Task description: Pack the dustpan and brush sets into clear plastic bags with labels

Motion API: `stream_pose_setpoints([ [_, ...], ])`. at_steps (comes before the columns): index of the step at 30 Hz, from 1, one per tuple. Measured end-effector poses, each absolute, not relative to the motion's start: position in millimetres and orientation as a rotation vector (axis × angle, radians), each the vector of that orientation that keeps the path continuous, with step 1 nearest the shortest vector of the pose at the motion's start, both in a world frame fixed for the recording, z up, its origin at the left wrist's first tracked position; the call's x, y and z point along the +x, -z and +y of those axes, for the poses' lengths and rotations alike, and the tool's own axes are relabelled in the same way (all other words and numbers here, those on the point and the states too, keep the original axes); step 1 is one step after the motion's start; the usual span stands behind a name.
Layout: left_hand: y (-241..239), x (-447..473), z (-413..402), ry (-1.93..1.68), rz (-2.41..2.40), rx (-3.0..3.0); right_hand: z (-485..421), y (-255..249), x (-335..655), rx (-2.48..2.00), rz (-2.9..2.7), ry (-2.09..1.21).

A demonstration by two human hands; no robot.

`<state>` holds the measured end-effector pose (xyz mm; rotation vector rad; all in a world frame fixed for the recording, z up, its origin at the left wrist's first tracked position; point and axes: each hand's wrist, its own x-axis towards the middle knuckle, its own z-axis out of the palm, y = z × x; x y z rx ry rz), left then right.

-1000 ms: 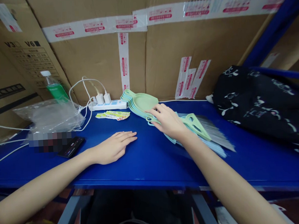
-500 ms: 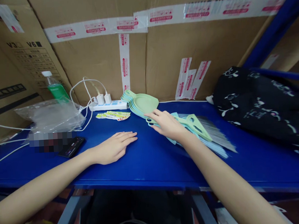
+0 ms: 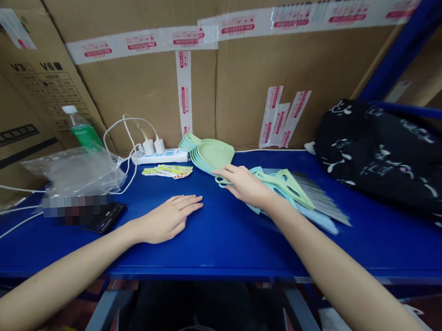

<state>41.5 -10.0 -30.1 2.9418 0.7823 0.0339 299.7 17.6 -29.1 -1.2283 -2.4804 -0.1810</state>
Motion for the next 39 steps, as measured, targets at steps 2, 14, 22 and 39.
stream_pose_setpoints([
  [2, 30, 42, -10, -0.025, 0.789, 2.945, 18, 29, 300, -1.221, -2.476, 0.146],
  [14, 32, 42, -9, -0.036, 0.782, 2.949, 19, 28, 300, -1.174, -2.563, 0.241],
  [22, 33, 40, -9, -0.066, 0.769, 2.946, 17, 27, 298, -1.181, -2.590, 0.354],
  [39, 33, 41, -9, -0.059, 0.775, 2.952, 12, 21, 290, -1.275, -2.672, 0.601],
])
